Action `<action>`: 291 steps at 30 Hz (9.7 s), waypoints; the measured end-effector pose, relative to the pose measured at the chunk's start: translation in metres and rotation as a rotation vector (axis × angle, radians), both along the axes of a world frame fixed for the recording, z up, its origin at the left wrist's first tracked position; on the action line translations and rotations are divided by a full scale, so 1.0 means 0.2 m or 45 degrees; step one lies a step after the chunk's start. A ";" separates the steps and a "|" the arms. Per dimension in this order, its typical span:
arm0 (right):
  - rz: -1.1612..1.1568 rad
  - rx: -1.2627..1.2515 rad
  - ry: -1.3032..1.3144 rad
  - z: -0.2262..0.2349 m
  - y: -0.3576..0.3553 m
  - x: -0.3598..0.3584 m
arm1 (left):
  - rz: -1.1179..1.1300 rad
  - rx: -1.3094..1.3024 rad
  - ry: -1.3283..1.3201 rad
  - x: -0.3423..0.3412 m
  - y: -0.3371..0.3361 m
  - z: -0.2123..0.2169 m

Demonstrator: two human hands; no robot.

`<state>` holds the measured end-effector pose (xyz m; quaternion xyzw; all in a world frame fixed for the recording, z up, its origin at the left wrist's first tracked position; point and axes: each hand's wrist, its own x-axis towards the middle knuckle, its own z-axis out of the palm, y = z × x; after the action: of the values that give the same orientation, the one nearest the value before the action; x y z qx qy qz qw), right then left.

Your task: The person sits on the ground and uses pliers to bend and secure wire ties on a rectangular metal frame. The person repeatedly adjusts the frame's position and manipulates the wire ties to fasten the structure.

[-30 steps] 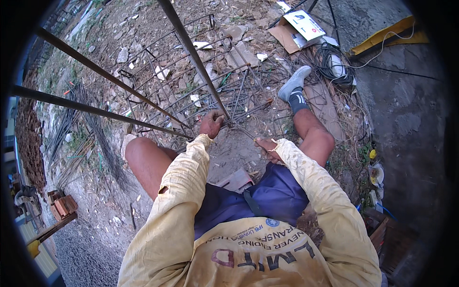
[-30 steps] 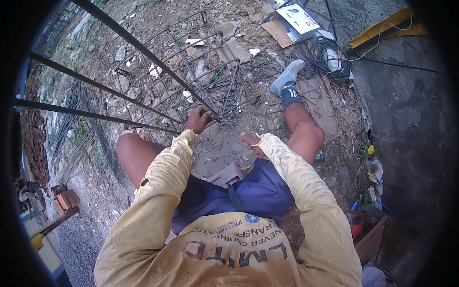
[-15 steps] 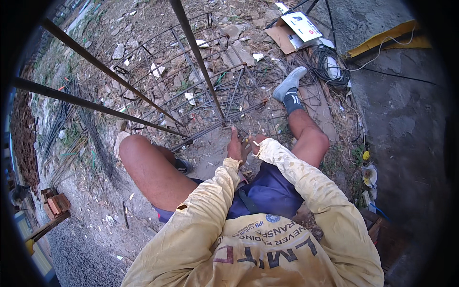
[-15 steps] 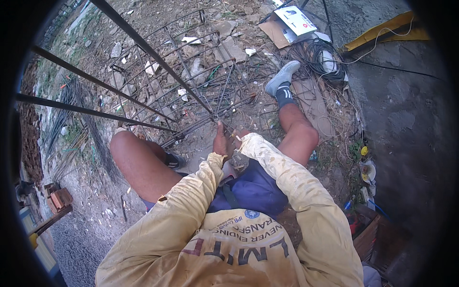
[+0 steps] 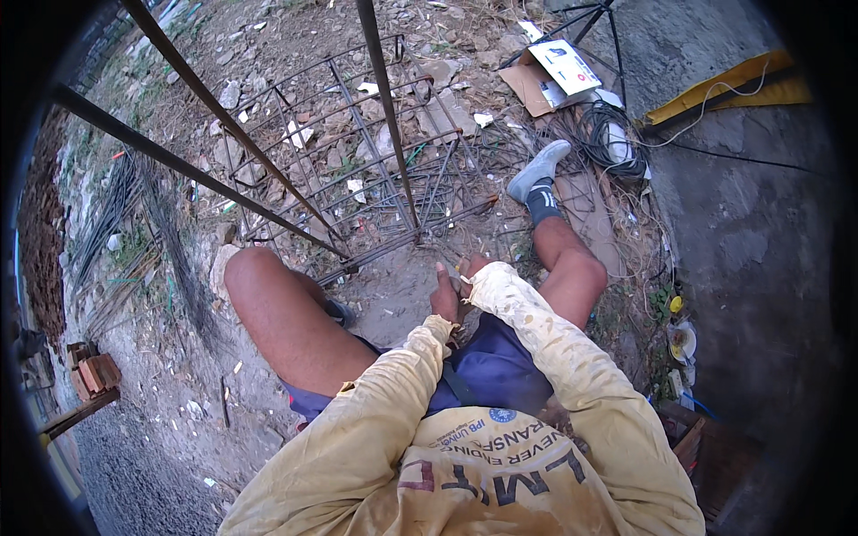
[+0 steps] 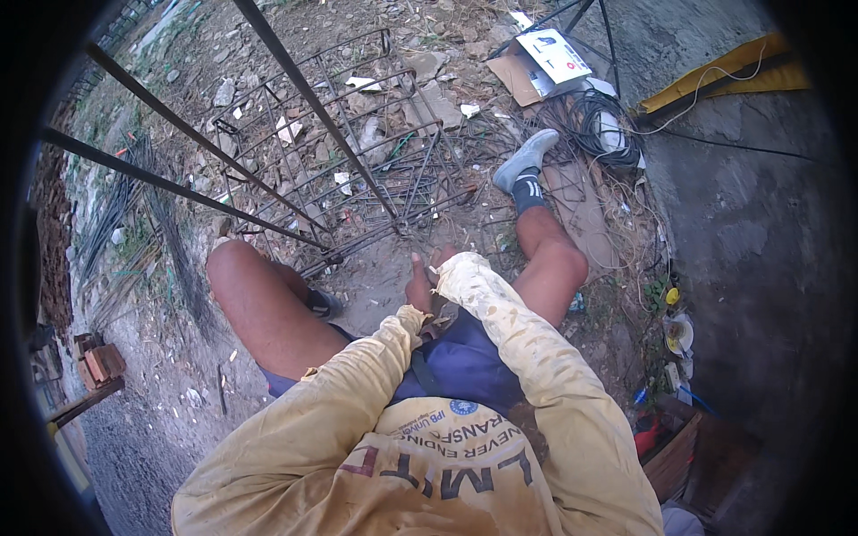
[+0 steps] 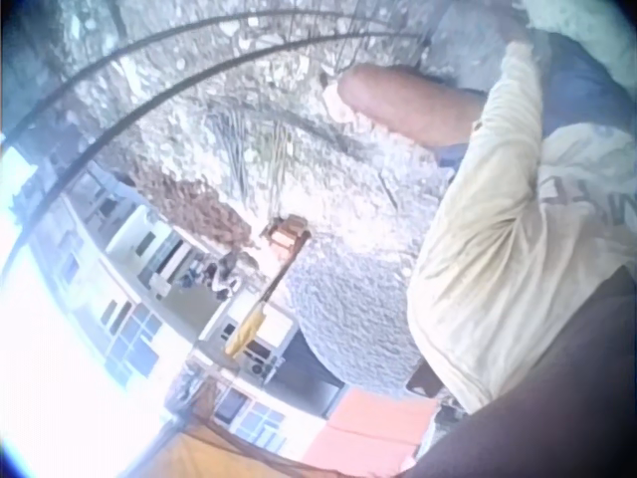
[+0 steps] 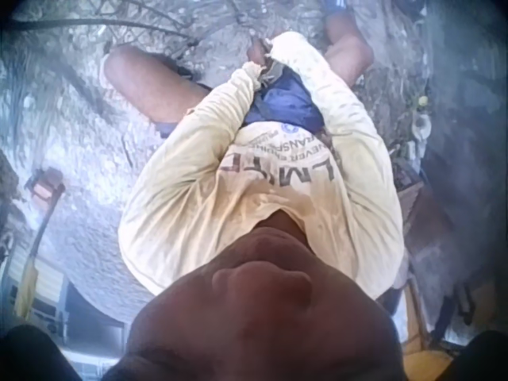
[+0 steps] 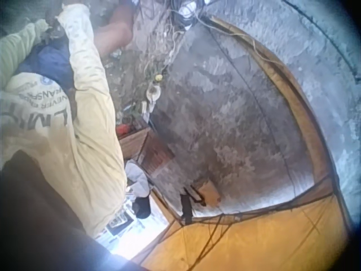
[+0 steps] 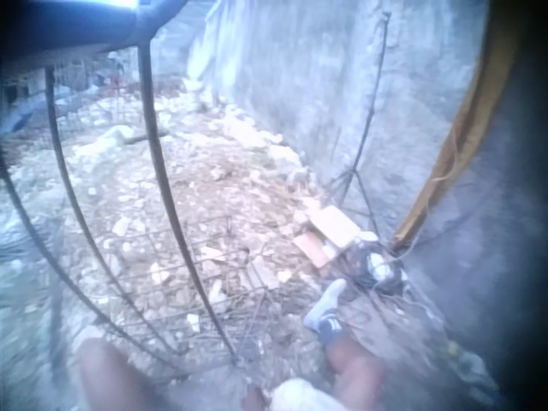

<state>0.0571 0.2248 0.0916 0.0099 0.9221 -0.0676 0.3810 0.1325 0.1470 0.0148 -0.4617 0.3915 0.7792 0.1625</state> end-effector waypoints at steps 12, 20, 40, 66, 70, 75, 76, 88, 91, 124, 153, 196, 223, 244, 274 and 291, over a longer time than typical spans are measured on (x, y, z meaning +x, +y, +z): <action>-0.291 -0.411 -0.657 0.13 0.12 -0.07 | -0.242 0.653 0.053 0.13 -0.10 0.06; 0.363 -0.131 0.392 -0.09 0.21 0.07 | -0.428 0.549 0.046 0.16 0.02 0.12; 0.035 -0.529 0.427 -0.42 0.41 -0.03 | -1.154 -0.402 0.687 0.19 -0.15 0.37; 0.529 -0.710 1.297 0.54 1.02 0.17 | -0.116 -0.121 0.598 -0.02 -0.42 0.59; -0.036 -0.457 1.207 0.40 1.04 0.25 | -0.055 -0.334 0.819 -0.07 -0.46 0.78; -0.622 -0.736 0.910 0.51 1.00 0.27 | -0.118 -0.457 0.852 0.02 -0.59 0.77; -0.602 -0.790 1.071 0.52 0.98 0.30 | -0.145 -0.485 0.842 0.04 -0.59 0.74; -0.460 -1.906 1.987 1.21 0.83 0.09 | -0.540 -0.699 0.648 0.17 -0.42 0.58; -0.544 -2.045 1.927 1.25 0.75 0.12 | -0.598 -0.729 0.641 0.20 -0.38 0.57; -1.756 -2.272 0.191 0.33 0.47 -0.26 | -1.274 -1.532 0.798 -0.72 -0.18 0.31; -1.647 -2.269 0.011 0.43 0.31 -0.31 | -2.091 -1.261 0.302 -0.32 -0.58 0.75; -0.937 -2.224 -0.722 0.47 -0.53 -0.09 | -0.095 -1.453 0.540 0.88 -2.78 1.41; -0.830 -2.102 -0.495 0.48 -0.44 -0.10 | -0.156 -2.850 0.179 0.90 -2.37 1.62; -0.420 -1.712 -0.276 0.36 -1.02 0.03 | -0.583 -2.165 0.237 0.34 -1.75 1.36; -0.146 -1.786 0.380 0.24 -1.17 0.21 | -0.511 -1.681 0.634 0.38 -1.88 1.21; 0.649 -1.299 0.618 0.59 -1.34 0.12 | -0.454 -1.748 0.576 0.34 -1.90 1.23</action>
<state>0.0813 -0.0441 0.2103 -0.4097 0.8072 -0.4072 0.1212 0.2004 -0.2325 0.2610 -0.2172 0.8832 0.3971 -0.1230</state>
